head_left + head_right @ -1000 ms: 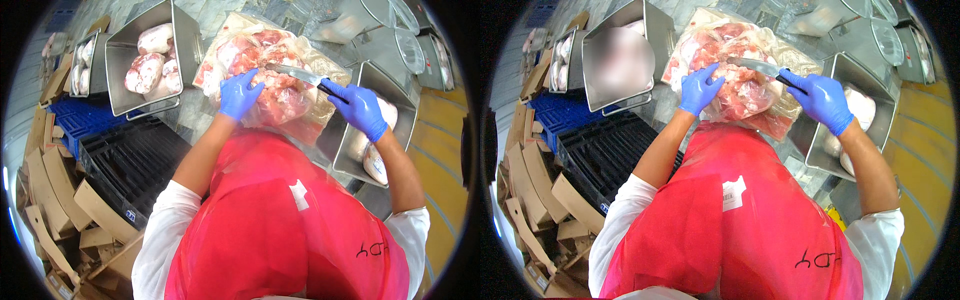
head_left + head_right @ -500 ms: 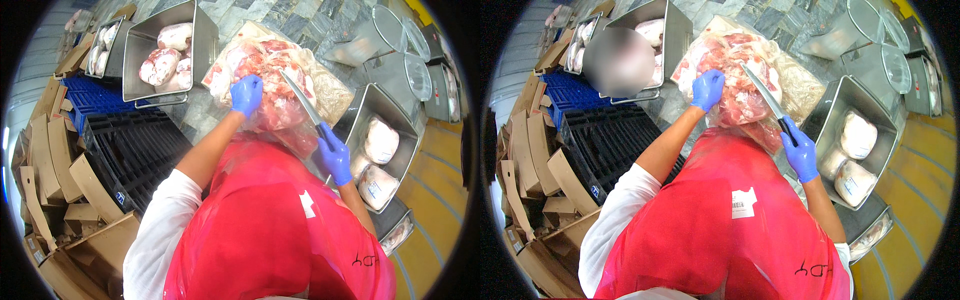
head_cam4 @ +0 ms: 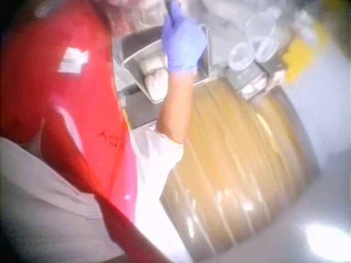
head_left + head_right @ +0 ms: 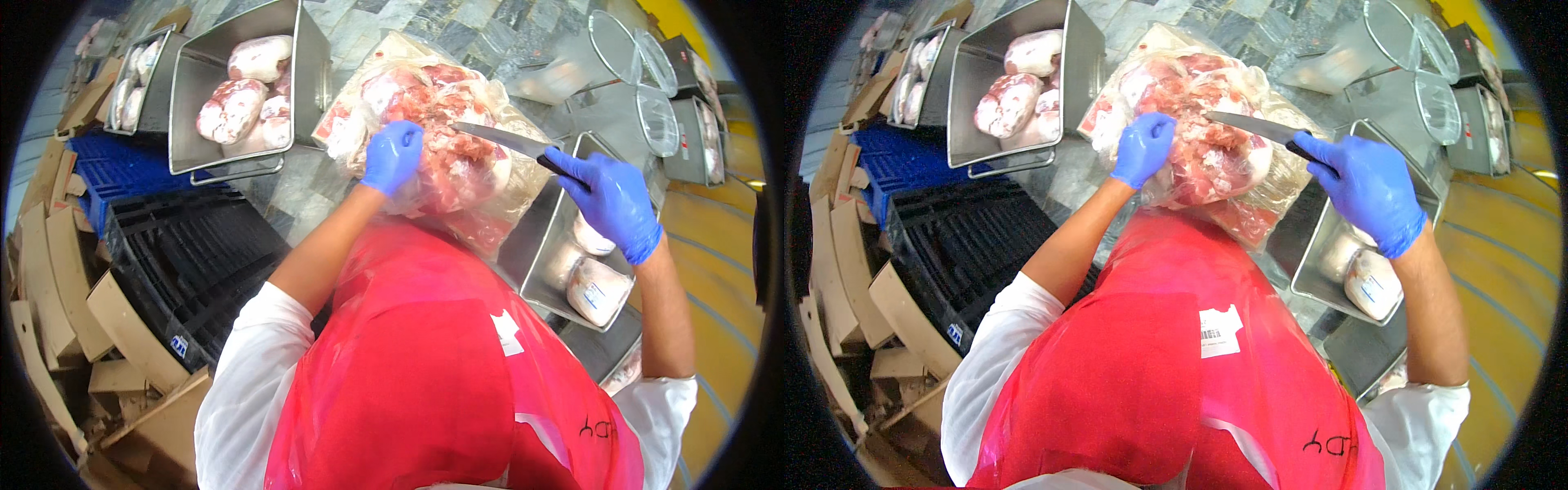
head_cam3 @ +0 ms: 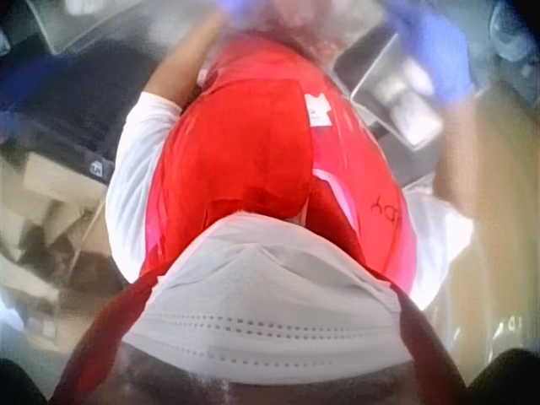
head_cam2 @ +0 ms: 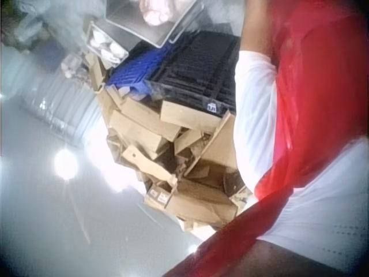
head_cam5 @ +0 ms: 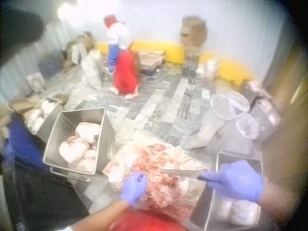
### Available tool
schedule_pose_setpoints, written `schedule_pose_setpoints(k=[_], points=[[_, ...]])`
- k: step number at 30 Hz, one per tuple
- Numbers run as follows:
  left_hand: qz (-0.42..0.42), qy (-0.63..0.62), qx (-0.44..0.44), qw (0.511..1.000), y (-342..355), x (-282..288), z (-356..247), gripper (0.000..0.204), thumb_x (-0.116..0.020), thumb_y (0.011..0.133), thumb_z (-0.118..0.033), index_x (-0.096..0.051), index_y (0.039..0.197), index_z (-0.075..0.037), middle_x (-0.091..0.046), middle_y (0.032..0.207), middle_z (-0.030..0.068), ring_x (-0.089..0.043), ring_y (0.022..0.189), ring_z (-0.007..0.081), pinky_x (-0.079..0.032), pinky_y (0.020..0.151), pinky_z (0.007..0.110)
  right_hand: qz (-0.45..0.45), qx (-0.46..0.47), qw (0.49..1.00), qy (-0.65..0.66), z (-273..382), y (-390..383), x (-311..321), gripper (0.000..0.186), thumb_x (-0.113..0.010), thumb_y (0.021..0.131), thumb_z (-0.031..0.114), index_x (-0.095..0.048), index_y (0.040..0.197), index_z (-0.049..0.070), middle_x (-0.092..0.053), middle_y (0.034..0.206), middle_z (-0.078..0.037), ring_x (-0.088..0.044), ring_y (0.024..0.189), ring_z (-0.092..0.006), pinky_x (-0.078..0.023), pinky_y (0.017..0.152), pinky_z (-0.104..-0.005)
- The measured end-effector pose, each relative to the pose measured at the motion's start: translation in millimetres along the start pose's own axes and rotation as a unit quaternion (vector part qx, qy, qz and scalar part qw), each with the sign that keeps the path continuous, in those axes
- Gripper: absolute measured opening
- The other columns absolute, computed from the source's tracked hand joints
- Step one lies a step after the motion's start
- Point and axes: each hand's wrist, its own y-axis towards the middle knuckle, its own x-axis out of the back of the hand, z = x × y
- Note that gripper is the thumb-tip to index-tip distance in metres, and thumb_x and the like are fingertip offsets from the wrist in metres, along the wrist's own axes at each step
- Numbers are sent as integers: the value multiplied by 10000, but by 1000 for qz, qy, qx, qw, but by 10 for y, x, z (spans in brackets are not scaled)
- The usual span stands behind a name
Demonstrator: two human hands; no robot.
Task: The person uses a knife to cut a large piece of raw meat on a plastic sheet, separating portions and placing them into metal trays. The person repeatedly slices and repositions the meat while wearing blue gloves and a red apron.
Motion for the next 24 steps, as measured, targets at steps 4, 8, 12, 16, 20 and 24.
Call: schedule_pose_setpoints(k=[4, 8, 12, 16, 20, 24], points=[[-108, 77, -153, 979, 213, 212, 288, 678, -789, 845, -341, -553, 1407, -44, -564, 1384, 255, -572, 1266, 409, -490, 1014, 475, 105, 29, 992, -71, 242, 583, 444, 323, -728, 901, 245, -762, 1222, 237, -692, 837, -201, -670, 754, -410, -530, 667, -505], [-24, 61, -88, 994, 437, 209, 630, 1082, -842, 769, -433, -273, 1616, -71, -257, 1627, 336, -325, 1492, 487, -386, 1178, 486, 208, 22, 964, -167, 664, 1318, 884, 253, -716, 892, 231, -797, 1128, 185, -739, 899, -176, -707, 830, -389, -570, 748, -484], [50, -32, -32, 998, 527, 246, 717, 1057, -823, 775, -383, -255, 1636, -149, -197, 1647, 357, -339, 1481, 516, -422, 1160, 512, 278, 37, 933, -228, 982, 1807, 965, 230, -709, 896, 233, -802, 1098, 177, -745, 905, -174, -713, 847, -390, -576, 761, -480], [78, -16, -6, 997, 549, 344, 717, 1011, -768, 775, -228, -231, 1630, -181, -167, 1631, 382, -579, 1238, 551, -533, 1016, 541, 282, 69, 922, -255, 1139, 1981, 897, 253, -724, 886, 207, -799, 1123, 160, -705, 815, -194, -692, 788, -395, -551, 724, -492], [104, -16, 42, 994, 574, 419, 582, 1004, -747, 766, -181, -234, 1628, -194, -176, 1642, 364, -627, 1160, 540, -553, 976, 538, 285, 59, 925, -246, 970, 1747, 624, 324, -704, 919, 259, -744, 1238, 221, -687, 812, -186, -683, 711, -398, -551, 632, -510], [119, -18, 64, 991, 573, 422, 609, 1027, -738, 745, -173, -226, 1633, -222, -196, 1654, 339, -627, 1162, 531, -559, 961, 535, 242, 47, 957, -152, 552, 1388, 396, 462, -701, 941, 234, -646, 1396, 292, -633, 779, -162, -641, 627, -383, -519, 570, -494]])
